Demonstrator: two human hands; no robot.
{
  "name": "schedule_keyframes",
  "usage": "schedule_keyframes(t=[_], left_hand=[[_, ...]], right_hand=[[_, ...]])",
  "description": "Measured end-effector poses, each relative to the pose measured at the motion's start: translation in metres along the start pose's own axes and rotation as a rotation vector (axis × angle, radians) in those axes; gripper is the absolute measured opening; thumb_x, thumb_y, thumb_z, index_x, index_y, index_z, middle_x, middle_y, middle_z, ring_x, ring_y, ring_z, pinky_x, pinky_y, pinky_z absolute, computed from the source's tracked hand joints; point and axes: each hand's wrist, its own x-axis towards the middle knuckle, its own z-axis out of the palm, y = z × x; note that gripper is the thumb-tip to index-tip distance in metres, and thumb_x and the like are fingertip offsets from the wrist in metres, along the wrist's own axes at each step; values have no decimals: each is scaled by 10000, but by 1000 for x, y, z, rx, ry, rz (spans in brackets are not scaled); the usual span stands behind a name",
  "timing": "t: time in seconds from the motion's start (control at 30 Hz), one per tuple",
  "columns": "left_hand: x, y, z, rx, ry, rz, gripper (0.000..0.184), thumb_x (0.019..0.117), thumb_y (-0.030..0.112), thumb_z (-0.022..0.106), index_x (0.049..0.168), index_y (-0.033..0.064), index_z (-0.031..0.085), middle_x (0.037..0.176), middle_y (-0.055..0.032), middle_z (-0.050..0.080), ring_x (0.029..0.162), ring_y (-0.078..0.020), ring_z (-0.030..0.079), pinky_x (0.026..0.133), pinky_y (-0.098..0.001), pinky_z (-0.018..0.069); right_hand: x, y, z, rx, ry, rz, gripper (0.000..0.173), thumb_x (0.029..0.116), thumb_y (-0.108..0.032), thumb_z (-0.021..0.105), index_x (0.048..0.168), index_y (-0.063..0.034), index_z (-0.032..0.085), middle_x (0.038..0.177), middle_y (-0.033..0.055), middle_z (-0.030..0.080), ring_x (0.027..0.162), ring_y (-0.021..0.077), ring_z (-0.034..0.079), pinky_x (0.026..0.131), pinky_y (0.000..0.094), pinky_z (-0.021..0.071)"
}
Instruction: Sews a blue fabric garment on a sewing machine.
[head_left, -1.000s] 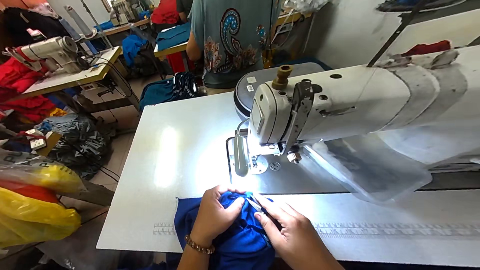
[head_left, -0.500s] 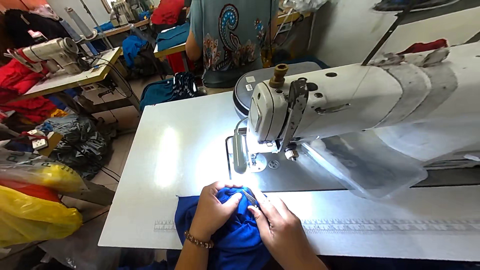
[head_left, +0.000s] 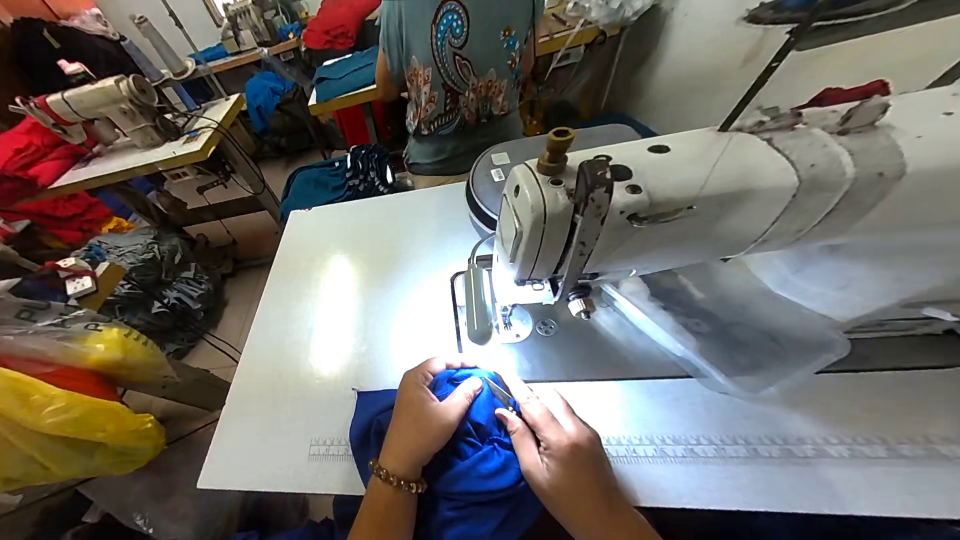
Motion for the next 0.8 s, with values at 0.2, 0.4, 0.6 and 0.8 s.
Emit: schedule_keyframes(t=[0.2,0.4,0.6,0.8], left_hand=[[0,-1,0,17,3,8,152,884,81,760,1034,109,764,1013,12,754,931,-68,704,844,-258,589],[1,-3,0,36,-9,48,162,877,78,765,1036,107,764,1006,17,758,923,-63,708,838,-251,593],[1,-2,-1,23,-11,44,155,877,74,766,1027,112,763,1018,16,754,936,-66,704,839,-254,591],[0,-1,-2,-17,-10,9,157,885,72,761,1038,108,767,1007,7,757,919,-77,708,826,-259,593]], right_hand=[[1,0,-2,6,-32,9,380,961,-237,524,1179,-33,760,826,97,680,725,191,666,676,284,571],[1,0,-1,27,-14,18,378,964,-238,527,1176,-28,759,804,86,663,697,169,643,659,257,554],[0,-1,1,95,-3,45,381,1006,-277,531,1175,-9,742,866,90,678,761,134,644,712,212,541],[0,-1,0,150,-1,58,375,1004,-271,537,1197,-25,744,914,90,708,809,109,655,755,190,536]])
